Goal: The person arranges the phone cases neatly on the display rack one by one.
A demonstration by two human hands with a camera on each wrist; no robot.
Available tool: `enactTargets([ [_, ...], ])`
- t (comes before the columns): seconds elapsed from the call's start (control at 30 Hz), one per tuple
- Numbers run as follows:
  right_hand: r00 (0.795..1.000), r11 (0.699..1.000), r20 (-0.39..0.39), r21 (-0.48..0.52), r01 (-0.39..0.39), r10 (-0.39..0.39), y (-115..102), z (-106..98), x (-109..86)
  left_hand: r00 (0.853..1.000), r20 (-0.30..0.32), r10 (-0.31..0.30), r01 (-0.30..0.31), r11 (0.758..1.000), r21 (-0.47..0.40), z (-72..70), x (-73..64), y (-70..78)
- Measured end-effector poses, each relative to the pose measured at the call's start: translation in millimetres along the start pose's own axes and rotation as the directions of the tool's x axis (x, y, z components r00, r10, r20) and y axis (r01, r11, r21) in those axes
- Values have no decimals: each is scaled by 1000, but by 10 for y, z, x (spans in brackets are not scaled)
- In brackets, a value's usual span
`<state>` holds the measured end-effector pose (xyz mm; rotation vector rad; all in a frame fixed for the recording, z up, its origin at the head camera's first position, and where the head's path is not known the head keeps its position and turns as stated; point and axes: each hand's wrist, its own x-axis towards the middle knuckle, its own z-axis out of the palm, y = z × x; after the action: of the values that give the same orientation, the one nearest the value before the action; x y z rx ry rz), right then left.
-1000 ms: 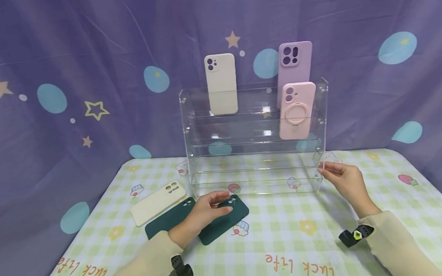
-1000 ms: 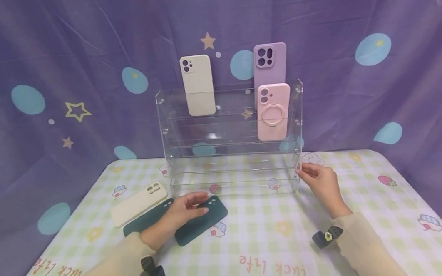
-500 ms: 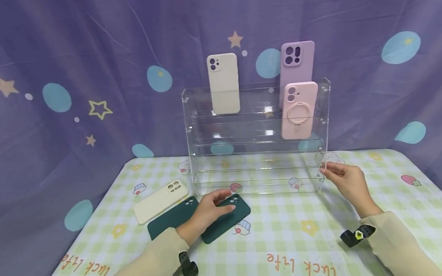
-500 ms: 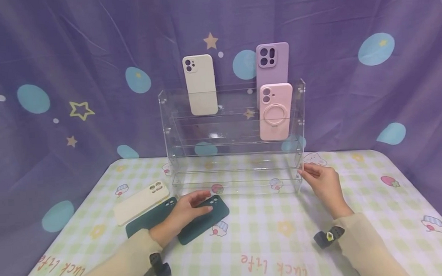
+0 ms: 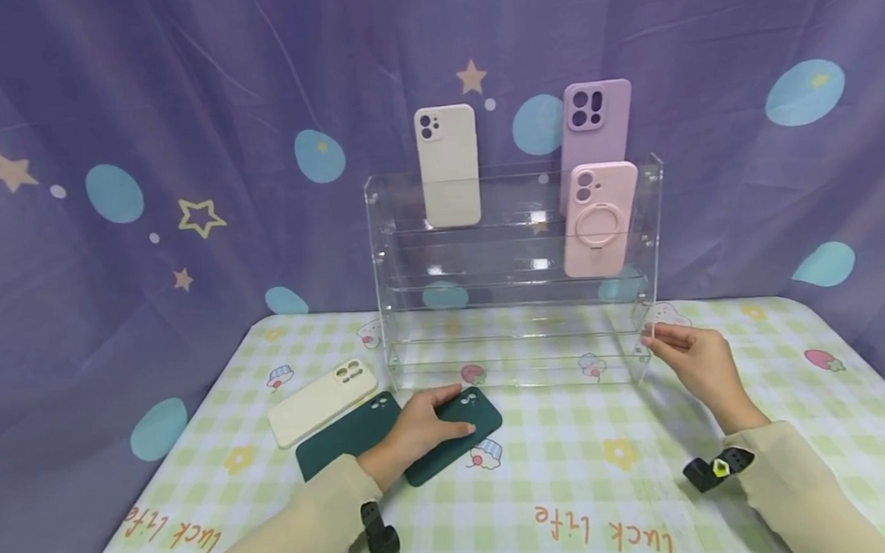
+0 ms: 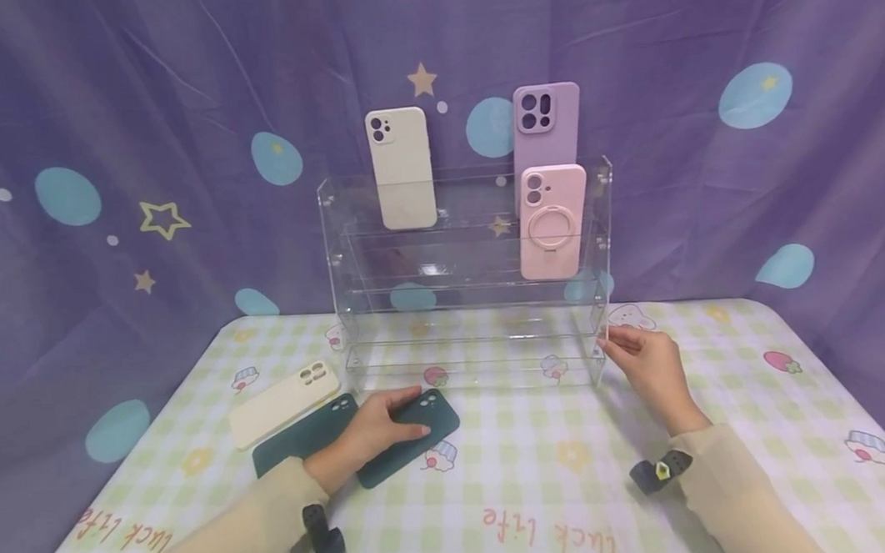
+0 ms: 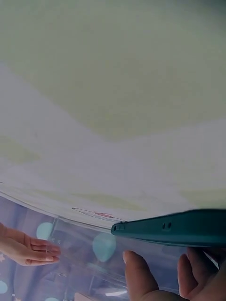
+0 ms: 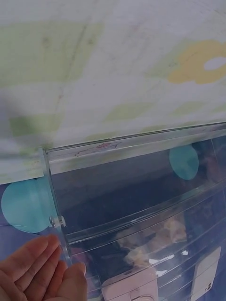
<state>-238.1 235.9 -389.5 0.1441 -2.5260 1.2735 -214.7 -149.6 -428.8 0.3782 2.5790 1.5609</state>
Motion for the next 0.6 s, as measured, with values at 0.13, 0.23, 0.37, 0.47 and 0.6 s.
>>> enactTargets([
  [0.13, 1000, 1000, 8, 0, -7, 7, 4, -6, 7, 1000, 5, -2, 2, 996, 84, 15, -11, 12],
  [0.23, 1000, 1000, 5, 1, -14, 14, 8, 0, 4, 1000, 14, -4, 2, 988, 152, 36, -30, 26],
  [0.37, 1000, 1000, -1, 6, -21, 21, 12, 18, -4, 1000, 26, 17, -23, 969, 245, 64, -51, 21],
  [0.47, 1000, 1000, -10, -2, -10, 10, 18, 26, -1, 999, 28, 41, -47, 957, 287, 73, -49, 16],
  [0.6, 1000, 1000, -22, -12, 0, 0, 25, 21, 2, 998, 17, 63, -65, 941, 333, 75, -43, 29],
])
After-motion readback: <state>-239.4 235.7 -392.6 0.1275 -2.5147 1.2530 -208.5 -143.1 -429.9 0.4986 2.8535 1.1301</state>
